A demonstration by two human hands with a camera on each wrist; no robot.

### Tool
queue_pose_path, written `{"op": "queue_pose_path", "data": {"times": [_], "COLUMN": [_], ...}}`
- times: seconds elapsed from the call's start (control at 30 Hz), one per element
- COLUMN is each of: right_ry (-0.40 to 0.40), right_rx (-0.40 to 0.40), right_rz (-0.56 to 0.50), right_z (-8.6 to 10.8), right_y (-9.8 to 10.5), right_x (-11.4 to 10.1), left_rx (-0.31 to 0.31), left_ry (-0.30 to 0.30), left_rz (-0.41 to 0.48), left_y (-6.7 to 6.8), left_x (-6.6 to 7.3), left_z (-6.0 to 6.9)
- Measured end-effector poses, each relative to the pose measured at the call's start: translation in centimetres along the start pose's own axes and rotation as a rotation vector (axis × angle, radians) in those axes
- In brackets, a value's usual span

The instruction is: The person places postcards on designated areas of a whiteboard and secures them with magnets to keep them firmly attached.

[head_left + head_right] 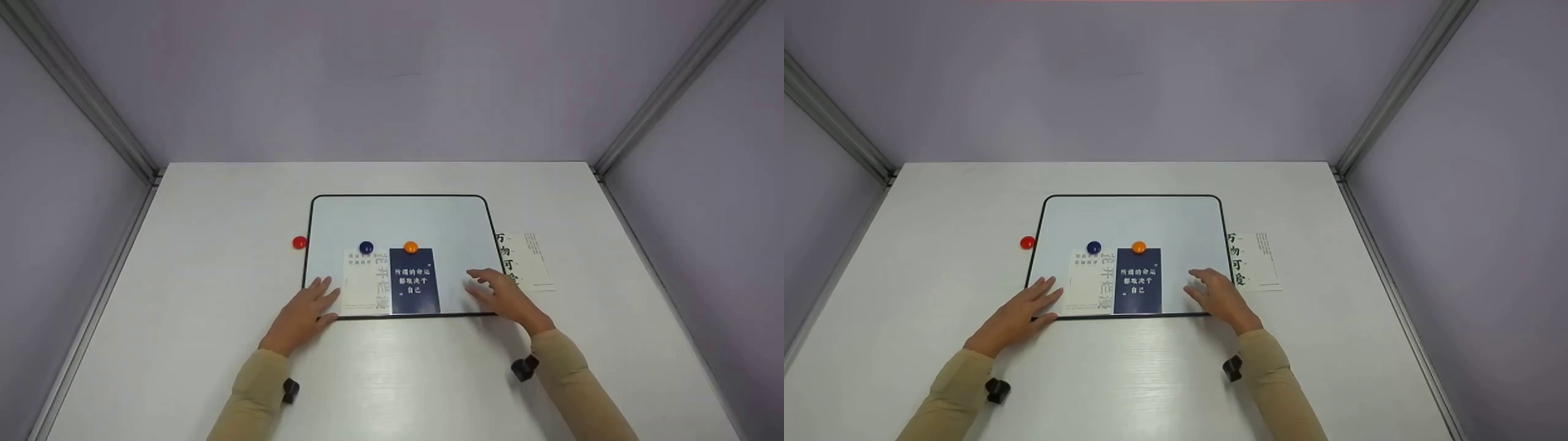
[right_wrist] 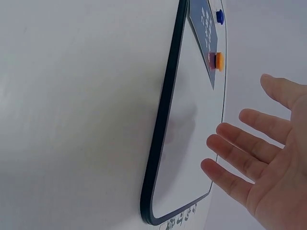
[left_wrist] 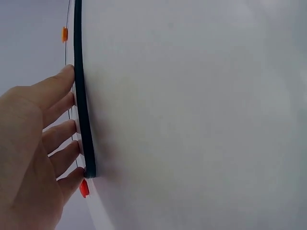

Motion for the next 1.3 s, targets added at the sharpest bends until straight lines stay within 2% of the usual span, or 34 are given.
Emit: {"op": "queue_pose_path", "data": {"times": [0.13, 0.3, 0.73, 1.0, 1.3], "right_ry": [-0.018, -0.004, -0.029, -0.037, -0.07], "right_rx": [0.003, 0.023, 0.048, 0.098, 0.123], "right_rz": [-0.006, -0.01, -0.027, 0.005, 0.006], "right_z": [-0.1, 0.0, -0.1, -0.4, -0.6], "right_y": [0.5, 1.2, 2.2, 3.4, 4.5], "right_x": [0.6, 1.3, 2.5, 3.4, 5.1], "left_rx": [-0.028, -0.067, -0.068, -0.067, -0.056], "left_ry": [-0.006, -0.007, -0.004, -0.04, -0.046], "left_rz": [-0.032, -0.056, -0.053, -0.046, -0.042], "left_y": [-0.1, -0.4, -0.5, -0.4, -0.3], "left_x": [0.0, 0.1, 0.2, 0.4, 0.2], "left_z": [0.0, 0.0, -0.1, -0.2, 0.1]}}
Point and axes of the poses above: each hand's wrist, its own z-axis away from the middle knuckle, its own y-axis out of the back of the hand, x = y × z, the point moved 9 cm from there along -z, towards the middle knuckle, and after that the axes turned 15 degrees about -y, right-handed, at the moved point
